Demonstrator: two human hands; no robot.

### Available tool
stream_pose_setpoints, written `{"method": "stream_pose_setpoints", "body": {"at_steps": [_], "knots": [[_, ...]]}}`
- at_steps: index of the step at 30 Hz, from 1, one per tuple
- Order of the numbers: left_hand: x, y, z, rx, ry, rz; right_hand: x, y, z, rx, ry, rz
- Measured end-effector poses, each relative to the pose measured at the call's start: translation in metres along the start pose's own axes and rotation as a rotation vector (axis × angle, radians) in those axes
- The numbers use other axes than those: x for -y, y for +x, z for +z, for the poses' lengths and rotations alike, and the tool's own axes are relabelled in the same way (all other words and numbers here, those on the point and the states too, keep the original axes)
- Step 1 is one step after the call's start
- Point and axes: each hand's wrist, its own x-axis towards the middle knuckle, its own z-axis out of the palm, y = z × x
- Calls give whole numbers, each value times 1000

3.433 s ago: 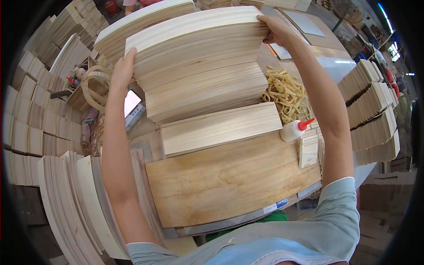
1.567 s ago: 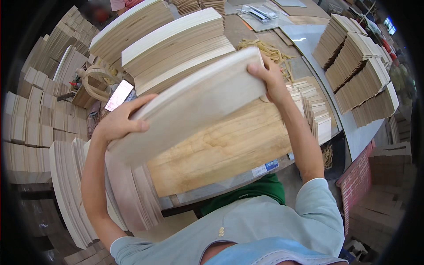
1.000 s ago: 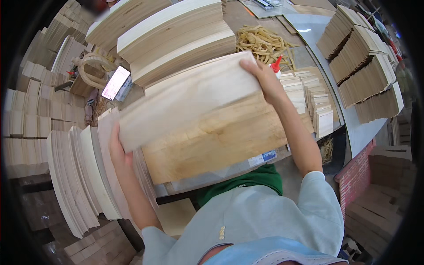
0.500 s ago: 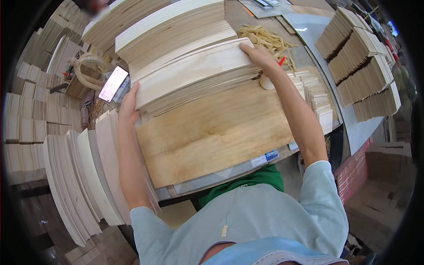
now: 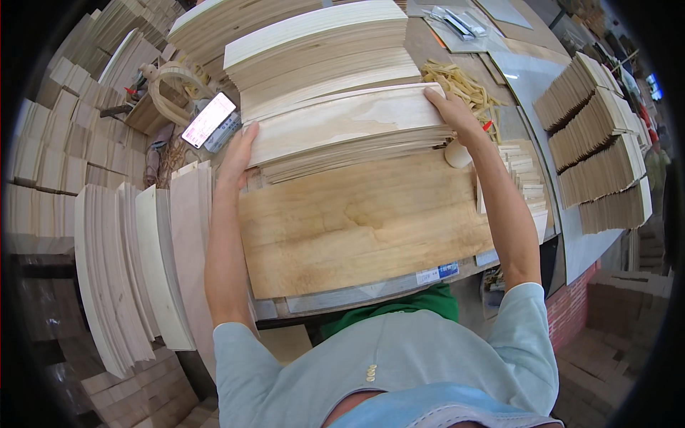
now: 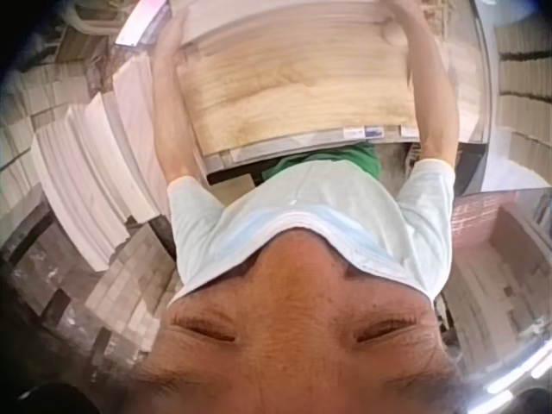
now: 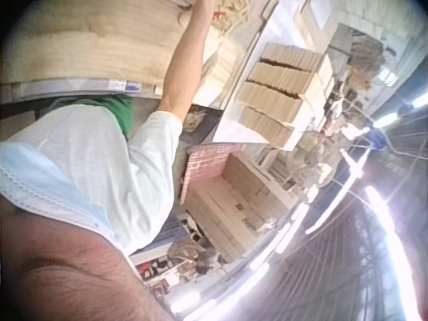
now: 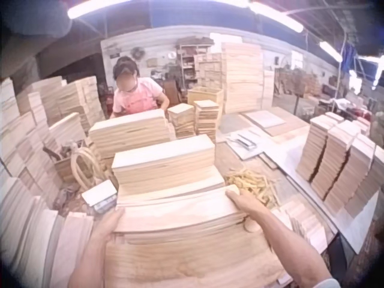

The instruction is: Assembling wooden box components by applying glue and fitting wood panels together.

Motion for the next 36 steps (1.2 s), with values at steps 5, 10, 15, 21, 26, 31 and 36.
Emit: {"method": "stream_pose_setpoints", "body": {"at_steps": [5,10,15,21,26,31,36], "knots": [[-5,-9,10,-100,866,631,-19,14,-4,-81,-76,-201],[-54,-23,11,160,1339,499,-7,15,-3,-49,-145,-196],[-73,-17,22,255,1399,370,-2,11,-4,-22,-128,-162],[-79,-21,23,226,1438,518,13,25,-20,-228,-398,-319],[-105,50,-7,-230,1020,766,82,77,-27,-212,-108,-492],[-99,135,-22,-460,607,541,125,140,-3,-50,-78,-140],[-91,152,-30,-383,534,499,137,152,13,-63,-211,-121]]}}
